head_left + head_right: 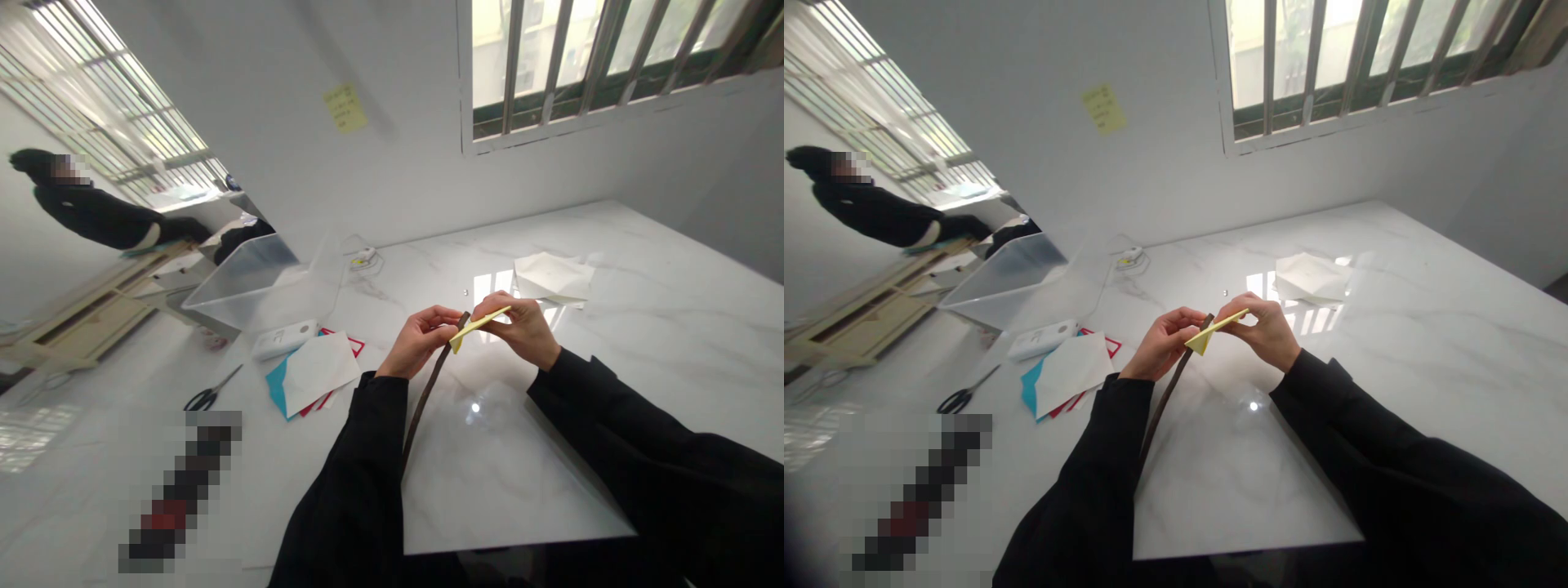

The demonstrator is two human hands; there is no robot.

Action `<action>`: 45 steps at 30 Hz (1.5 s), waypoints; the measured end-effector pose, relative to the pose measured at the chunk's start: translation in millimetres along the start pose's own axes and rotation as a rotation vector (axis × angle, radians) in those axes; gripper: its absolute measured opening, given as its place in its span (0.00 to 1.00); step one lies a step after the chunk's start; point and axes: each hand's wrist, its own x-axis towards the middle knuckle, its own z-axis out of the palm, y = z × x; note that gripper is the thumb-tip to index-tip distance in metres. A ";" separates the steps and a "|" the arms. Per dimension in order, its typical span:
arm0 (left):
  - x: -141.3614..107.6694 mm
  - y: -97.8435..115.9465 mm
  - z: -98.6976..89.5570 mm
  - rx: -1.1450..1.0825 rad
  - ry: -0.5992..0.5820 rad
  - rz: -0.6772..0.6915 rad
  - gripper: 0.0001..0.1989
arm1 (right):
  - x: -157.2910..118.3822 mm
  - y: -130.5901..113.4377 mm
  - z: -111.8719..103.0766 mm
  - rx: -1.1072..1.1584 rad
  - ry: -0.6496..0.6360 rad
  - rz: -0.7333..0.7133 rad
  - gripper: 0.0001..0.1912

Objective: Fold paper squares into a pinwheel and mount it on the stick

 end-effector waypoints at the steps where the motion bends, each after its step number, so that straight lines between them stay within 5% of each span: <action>1: 0.0 -0.2 -0.2 0.002 0.002 -0.001 0.16 | -0.1 0.4 0.1 0.004 0.001 0.000 0.10; 5: 0.4 -1.9 -2.0 0.024 0.012 -0.005 0.17 | 0.5 3.6 0.5 0.057 0.005 0.053 0.12; 13: 2.7 -10.2 -4.7 0.003 0.004 -0.008 0.23 | -0.4 6.9 6.8 0.431 -0.107 0.439 0.22; 28: 10.7 -25.8 -3.6 -0.071 0.028 -0.061 0.28 | -2.5 8.8 17.5 0.631 0.001 0.601 0.23; 37: 6.9 -23.8 -13.4 0.114 -0.063 -0.244 0.29 | 10.2 38.2 -6.7 0.540 0.197 0.552 0.24; 45: 8.0 -43.5 -4.1 0.173 0.079 -0.170 0.29 | 5.2 52.5 -6.7 0.467 0.277 0.595 0.30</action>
